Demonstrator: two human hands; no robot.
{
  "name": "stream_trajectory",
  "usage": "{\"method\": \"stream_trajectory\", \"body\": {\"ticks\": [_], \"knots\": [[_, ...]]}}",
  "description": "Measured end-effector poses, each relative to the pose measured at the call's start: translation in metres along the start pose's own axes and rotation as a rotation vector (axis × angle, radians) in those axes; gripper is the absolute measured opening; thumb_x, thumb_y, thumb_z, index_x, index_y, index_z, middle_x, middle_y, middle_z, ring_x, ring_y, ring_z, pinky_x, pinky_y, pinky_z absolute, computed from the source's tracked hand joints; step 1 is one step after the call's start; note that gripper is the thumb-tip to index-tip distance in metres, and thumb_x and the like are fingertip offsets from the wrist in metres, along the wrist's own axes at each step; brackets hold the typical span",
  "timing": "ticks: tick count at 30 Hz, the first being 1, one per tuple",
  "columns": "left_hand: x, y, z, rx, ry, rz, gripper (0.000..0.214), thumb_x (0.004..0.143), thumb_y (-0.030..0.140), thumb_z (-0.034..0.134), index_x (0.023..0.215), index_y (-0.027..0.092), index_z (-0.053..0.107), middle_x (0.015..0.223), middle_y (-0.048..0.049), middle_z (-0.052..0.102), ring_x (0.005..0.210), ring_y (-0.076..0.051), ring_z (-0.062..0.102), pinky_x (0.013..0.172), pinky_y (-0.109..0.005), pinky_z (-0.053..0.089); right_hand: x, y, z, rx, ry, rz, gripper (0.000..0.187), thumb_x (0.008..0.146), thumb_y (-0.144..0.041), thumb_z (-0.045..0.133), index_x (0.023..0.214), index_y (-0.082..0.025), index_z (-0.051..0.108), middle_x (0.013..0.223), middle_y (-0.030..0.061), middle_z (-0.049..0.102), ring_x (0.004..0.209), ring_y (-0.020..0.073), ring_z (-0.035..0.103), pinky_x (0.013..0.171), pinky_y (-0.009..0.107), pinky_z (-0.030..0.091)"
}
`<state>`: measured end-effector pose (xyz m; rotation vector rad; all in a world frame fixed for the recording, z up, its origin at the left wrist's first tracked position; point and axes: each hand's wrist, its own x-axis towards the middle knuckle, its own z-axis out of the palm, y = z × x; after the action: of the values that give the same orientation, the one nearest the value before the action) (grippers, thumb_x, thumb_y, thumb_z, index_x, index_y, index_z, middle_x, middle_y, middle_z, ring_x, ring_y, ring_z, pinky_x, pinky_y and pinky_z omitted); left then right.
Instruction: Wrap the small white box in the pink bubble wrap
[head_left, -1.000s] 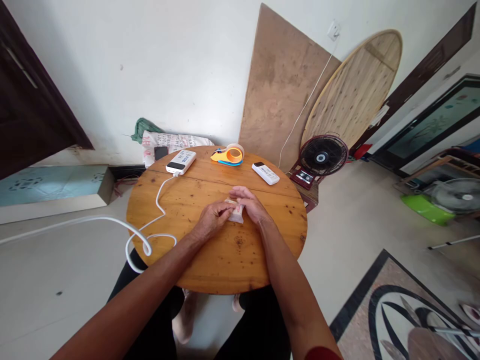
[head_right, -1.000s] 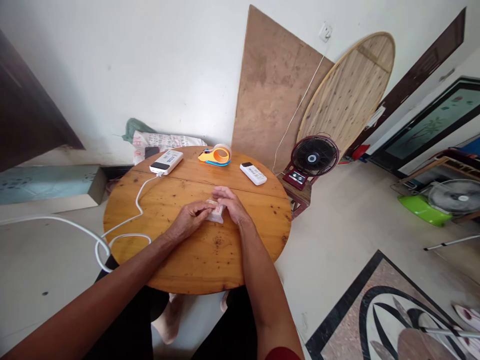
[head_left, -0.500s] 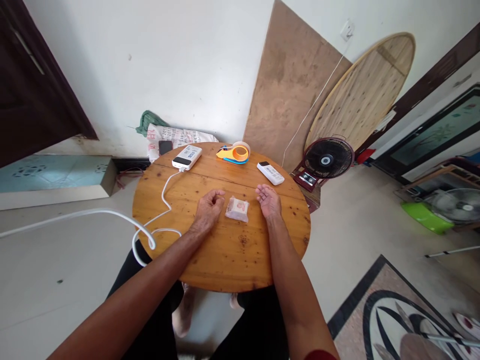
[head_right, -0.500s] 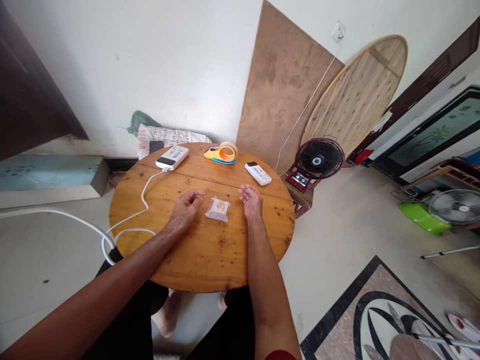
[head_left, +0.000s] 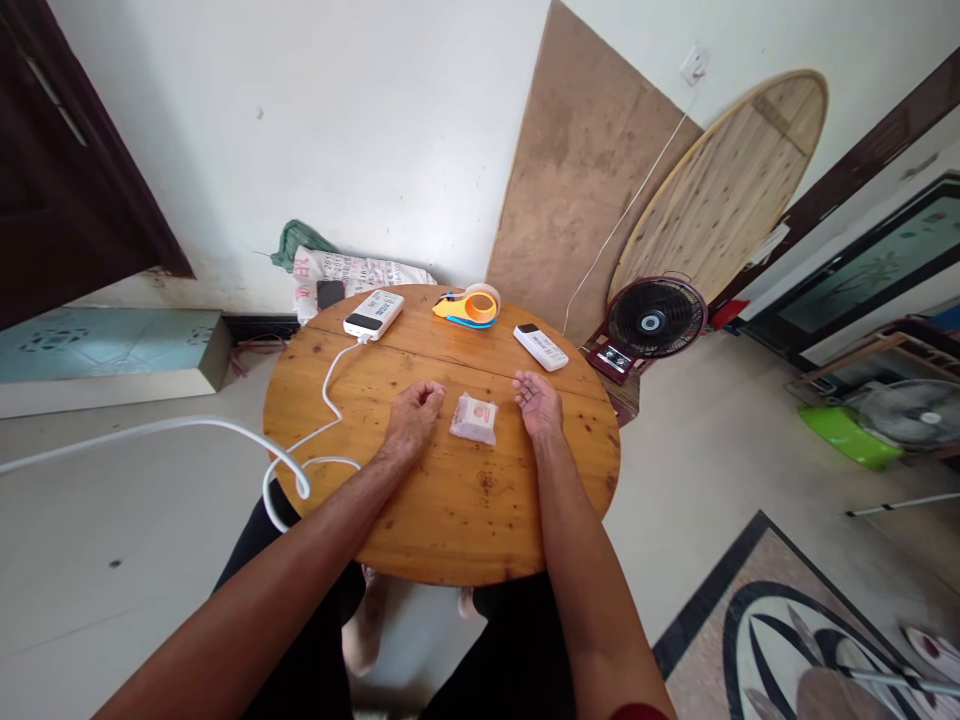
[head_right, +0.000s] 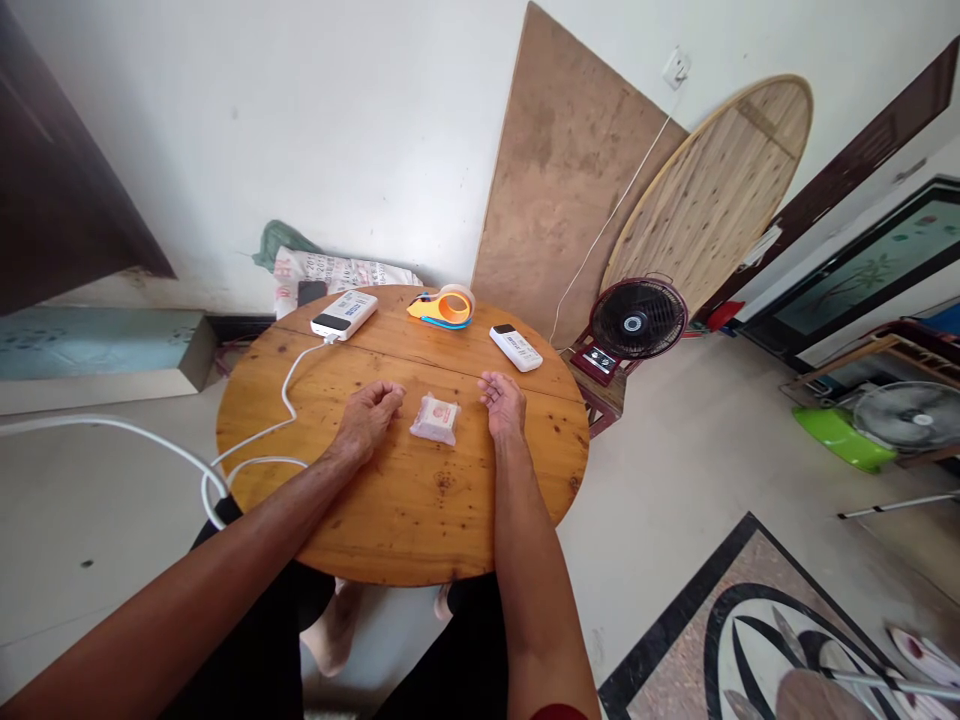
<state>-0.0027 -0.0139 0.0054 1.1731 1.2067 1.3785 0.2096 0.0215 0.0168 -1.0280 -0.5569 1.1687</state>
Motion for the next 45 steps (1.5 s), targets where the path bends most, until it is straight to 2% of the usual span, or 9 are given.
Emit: {"method": "stream_trajectory", "body": {"ticks": [4,10,13,17,22,27,34,42,45], "knots": [[-0.002,0.002,0.000,0.043,-0.011,-0.008,0.021,0.074,0.036,0.055,0.066,0.017,0.054,0.058,0.0047,0.050,0.054,-0.009,0.045,0.052,-0.019,0.037,-0.002,0.000,0.002,-0.049,-0.010,-0.023,0.015,0.069,-0.027,0.068,0.075,-0.019,0.057,0.077,0.0018,0.071,0.064,0.0125,0.065,0.046,0.019,0.042],[-0.001,-0.002,0.000,0.130,-0.046,0.042,0.018,0.072,0.034,0.055,0.068,0.016,0.059,0.059,0.0031,0.054,0.058,-0.010,0.048,0.056,-0.020,0.040,-0.010,0.001,0.007,-0.183,-0.192,-0.022,0.029,0.066,-0.042,0.075,0.069,-0.018,0.058,0.075,0.0019,0.069,0.065,0.0123,0.063,0.049,0.019,0.041],[0.000,-0.005,0.001,0.133,-0.044,0.052,0.017,0.069,0.033,0.056,0.068,0.016,0.060,0.061,0.0027,0.056,0.057,-0.010,0.049,0.056,-0.021,0.041,-0.017,-0.003,0.007,-0.284,-0.360,-0.054,0.029,0.066,-0.044,0.075,0.070,-0.019,0.062,0.087,0.0033,0.069,0.078,0.0151,0.064,0.060,0.022,0.045],[-0.001,-0.003,0.002,0.142,-0.074,0.066,0.016,0.067,0.031,0.055,0.064,0.016,0.060,0.055,0.0039,0.054,0.052,-0.009,0.047,0.054,-0.021,0.040,-0.024,-0.012,0.005,-0.387,-0.627,-0.095,0.020,0.068,-0.036,0.075,0.073,-0.020,0.065,0.108,0.0033,0.066,0.103,0.0190,0.060,0.088,0.030,0.045],[-0.005,0.005,0.003,0.138,-0.109,0.072,0.016,0.067,0.031,0.055,0.062,0.016,0.059,0.055,0.0042,0.054,0.052,-0.009,0.046,0.052,-0.020,0.038,-0.028,-0.017,0.005,-0.496,-0.773,-0.103,0.018,0.069,-0.033,0.075,0.080,-0.021,0.067,0.115,0.0036,0.063,0.118,0.0223,0.052,0.100,0.036,0.039],[-0.008,0.005,0.004,0.145,-0.169,0.057,0.019,0.068,0.034,0.056,0.064,0.016,0.060,0.057,0.0027,0.056,0.054,-0.010,0.049,0.054,-0.021,0.039,-0.034,-0.018,0.008,-0.596,-0.827,-0.042,0.027,0.067,-0.035,0.077,0.090,-0.021,0.068,0.126,0.0040,0.057,0.117,0.0227,0.052,0.095,0.034,0.041],[-0.007,-0.009,0.004,0.295,-0.197,0.133,0.022,0.071,0.039,0.060,0.073,0.018,0.066,0.065,0.0004,0.064,0.058,-0.012,0.054,0.055,-0.022,0.041,-0.036,-0.016,0.011,-0.662,-0.851,-0.044,0.024,0.069,-0.031,0.075,0.090,-0.021,0.067,0.122,0.0037,0.059,0.113,0.0213,0.055,0.093,0.033,0.042],[-0.008,-0.009,0.004,0.343,-0.199,0.165,0.019,0.072,0.035,0.060,0.074,0.018,0.068,0.068,-0.0007,0.067,0.061,-0.014,0.058,0.057,-0.023,0.044,-0.025,-0.002,0.011,-0.564,-0.534,-0.221,0.014,0.074,-0.033,0.068,0.078,-0.020,0.066,0.095,0.0029,0.068,0.093,0.0184,0.062,0.089,0.034,0.046],[-0.008,-0.009,0.003,0.342,-0.197,0.171,0.019,0.072,0.035,0.060,0.075,0.018,0.068,0.067,-0.0006,0.067,0.060,-0.014,0.058,0.057,-0.023,0.044,-0.028,-0.008,0.010,-0.560,-0.662,-0.187,0.017,0.072,-0.031,0.071,0.085,-0.021,0.066,0.108,0.0027,0.065,0.105,0.0196,0.059,0.092,0.034,0.044]]}}
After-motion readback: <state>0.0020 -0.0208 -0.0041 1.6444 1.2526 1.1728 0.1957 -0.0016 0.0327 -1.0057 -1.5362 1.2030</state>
